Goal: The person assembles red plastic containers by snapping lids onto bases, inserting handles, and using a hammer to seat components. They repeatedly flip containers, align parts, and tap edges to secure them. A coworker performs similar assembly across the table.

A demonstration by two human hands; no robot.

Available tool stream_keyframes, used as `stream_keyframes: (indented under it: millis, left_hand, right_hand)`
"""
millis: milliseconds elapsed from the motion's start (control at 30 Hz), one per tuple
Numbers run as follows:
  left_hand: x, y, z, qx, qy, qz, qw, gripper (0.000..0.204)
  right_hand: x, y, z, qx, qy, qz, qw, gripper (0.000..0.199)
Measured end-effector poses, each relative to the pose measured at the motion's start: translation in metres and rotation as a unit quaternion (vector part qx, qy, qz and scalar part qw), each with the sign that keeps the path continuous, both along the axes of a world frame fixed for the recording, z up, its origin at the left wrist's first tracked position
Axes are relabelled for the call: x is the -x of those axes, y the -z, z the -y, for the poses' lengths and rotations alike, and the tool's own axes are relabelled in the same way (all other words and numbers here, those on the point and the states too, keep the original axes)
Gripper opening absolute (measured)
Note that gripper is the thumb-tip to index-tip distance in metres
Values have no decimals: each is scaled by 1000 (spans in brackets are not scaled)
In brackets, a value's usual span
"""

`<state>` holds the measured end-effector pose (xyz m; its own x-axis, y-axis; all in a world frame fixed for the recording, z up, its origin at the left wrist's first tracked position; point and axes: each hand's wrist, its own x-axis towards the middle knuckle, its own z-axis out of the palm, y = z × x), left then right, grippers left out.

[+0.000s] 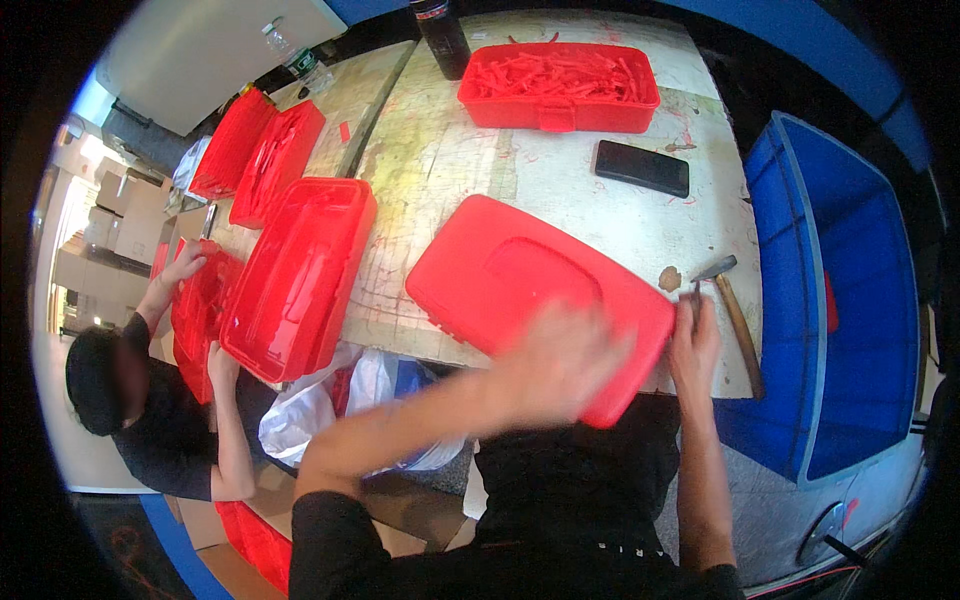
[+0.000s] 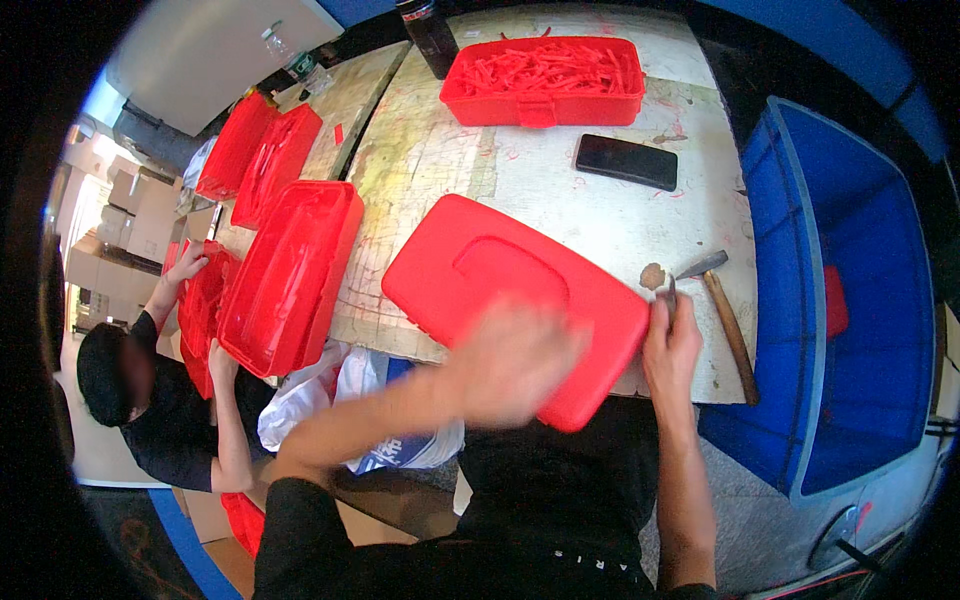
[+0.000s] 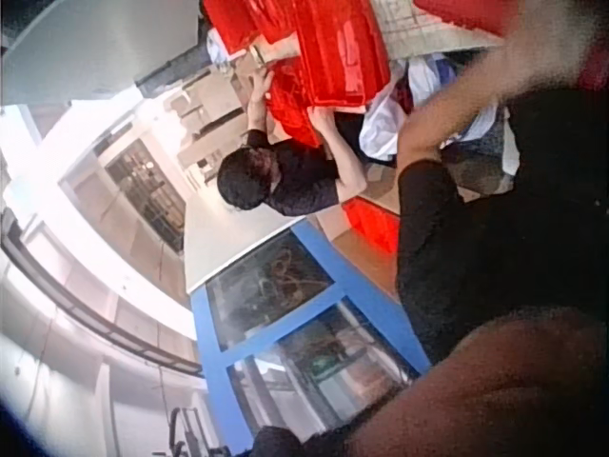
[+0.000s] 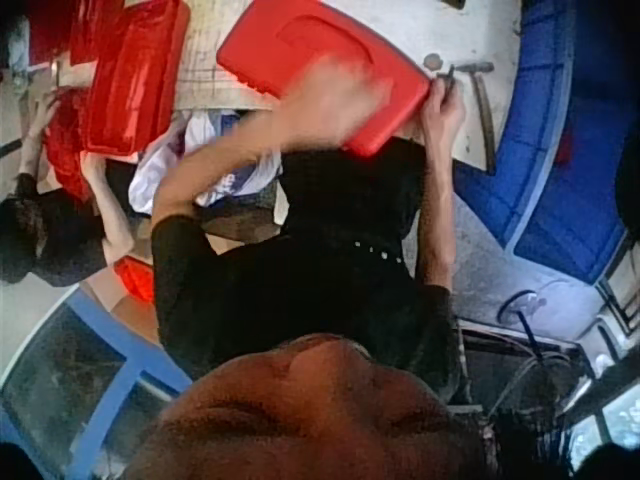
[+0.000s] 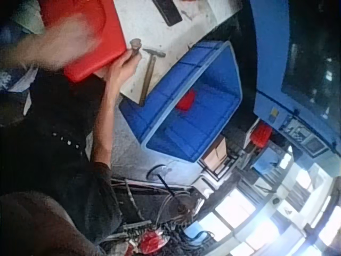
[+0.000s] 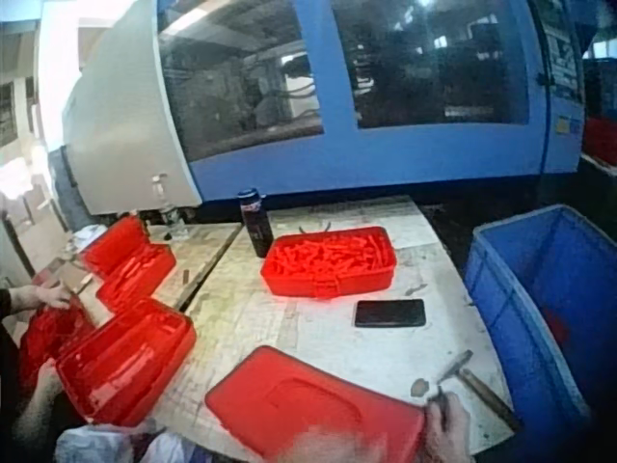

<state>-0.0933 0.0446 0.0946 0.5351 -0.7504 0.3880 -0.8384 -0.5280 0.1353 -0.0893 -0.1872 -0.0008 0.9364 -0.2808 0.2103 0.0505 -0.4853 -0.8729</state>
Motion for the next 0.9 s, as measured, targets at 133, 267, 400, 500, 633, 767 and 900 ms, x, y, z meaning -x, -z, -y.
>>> stream_keyframes:
  millis: [133, 267, 400, 500, 633, 767, 900]
  left_hand:
    - [-130, 13, -31, -135, -240, -159, 948, 76]
    - [-149, 33, -41, -180, -205, -316, 909, 95]
    - [-103, 23, -42, -215, -277, -405, 845, 98]
    - [-53, 24, -67, -70, -306, -564, 763, 89]
    - [29, 55, -103, 315, -274, -715, 561, 71]
    - [75, 46, -110, 555, -338, -672, 355, 63]
    - [127, 15, -69, 617, -223, -652, 380, 71]
  right_hand:
    - [-14, -35, -6, -78, -8, -118, 990, 24]
    - [79, -37, -27, -225, 6, -264, 938, 33]
    - [80, 12, -25, -58, 25, -7, 998, 44]
    - [43, 30, 7, 55, 65, 65, 994, 24]
    - [-17, 32, 4, 50, 40, 97, 993, 19]
    - [-66, 13, -47, 93, -12, 138, 986, 25]
    - [-23, -39, -43, -97, -117, 10, 988, 34]
